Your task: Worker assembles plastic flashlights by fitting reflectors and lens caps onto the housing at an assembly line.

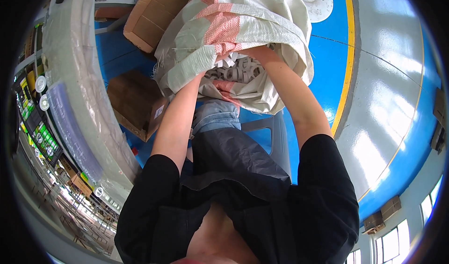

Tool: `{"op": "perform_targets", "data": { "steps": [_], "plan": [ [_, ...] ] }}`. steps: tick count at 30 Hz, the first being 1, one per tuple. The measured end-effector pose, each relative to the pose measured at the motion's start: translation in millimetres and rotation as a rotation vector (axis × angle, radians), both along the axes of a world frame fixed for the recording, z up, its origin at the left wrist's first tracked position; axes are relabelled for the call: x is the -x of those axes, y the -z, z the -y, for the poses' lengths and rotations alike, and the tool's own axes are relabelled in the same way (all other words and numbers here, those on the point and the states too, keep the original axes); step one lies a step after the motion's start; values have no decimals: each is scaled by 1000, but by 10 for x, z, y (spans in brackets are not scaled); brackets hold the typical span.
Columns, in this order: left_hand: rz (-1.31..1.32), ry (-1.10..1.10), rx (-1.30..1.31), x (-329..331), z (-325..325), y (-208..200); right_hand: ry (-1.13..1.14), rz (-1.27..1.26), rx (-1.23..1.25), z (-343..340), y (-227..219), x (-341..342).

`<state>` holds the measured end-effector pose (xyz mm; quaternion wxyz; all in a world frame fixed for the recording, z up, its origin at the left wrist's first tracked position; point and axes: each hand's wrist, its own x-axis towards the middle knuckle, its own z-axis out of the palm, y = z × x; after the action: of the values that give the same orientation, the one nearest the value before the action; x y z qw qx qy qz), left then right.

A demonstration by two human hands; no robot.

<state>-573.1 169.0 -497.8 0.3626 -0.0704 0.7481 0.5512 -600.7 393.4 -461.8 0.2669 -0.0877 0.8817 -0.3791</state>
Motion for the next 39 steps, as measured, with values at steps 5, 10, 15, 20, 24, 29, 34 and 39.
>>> {"op": "perform_targets", "data": {
  "steps": [5, 10, 15, 20, 24, 29, 34, 39],
  "plan": [
    [-23, -38, -33, -171, -58, -405, 38, 355, 251, 29, -242, 25],
    [55, -288, -240, -467, -293, -1044, 263, 517, 458, 68, -847, -334],
    [-170, -362, -139, -736, -452, -1156, 259, 524, 416, -62, -1177, -612],
    [-151, -298, -196, -952, -711, -1832, 232, 490, 389, -332, -1540, -877],
    [-300, -301, -137, -1079, -744, -2153, 193, 451, 389, -354, -2070, -935],
    [-525, -343, -126, -1164, -661, -2909, 122, 209, 381, -186, -2958, -958],
    [-697, -467, -61, -1245, -419, -3851, -72, 67, 499, 117, -3939, -896],
    [-951, -652, 126, -1807, 542, -4564, -326, 21, 621, 1185, -4716, -1207]
  ]
}}
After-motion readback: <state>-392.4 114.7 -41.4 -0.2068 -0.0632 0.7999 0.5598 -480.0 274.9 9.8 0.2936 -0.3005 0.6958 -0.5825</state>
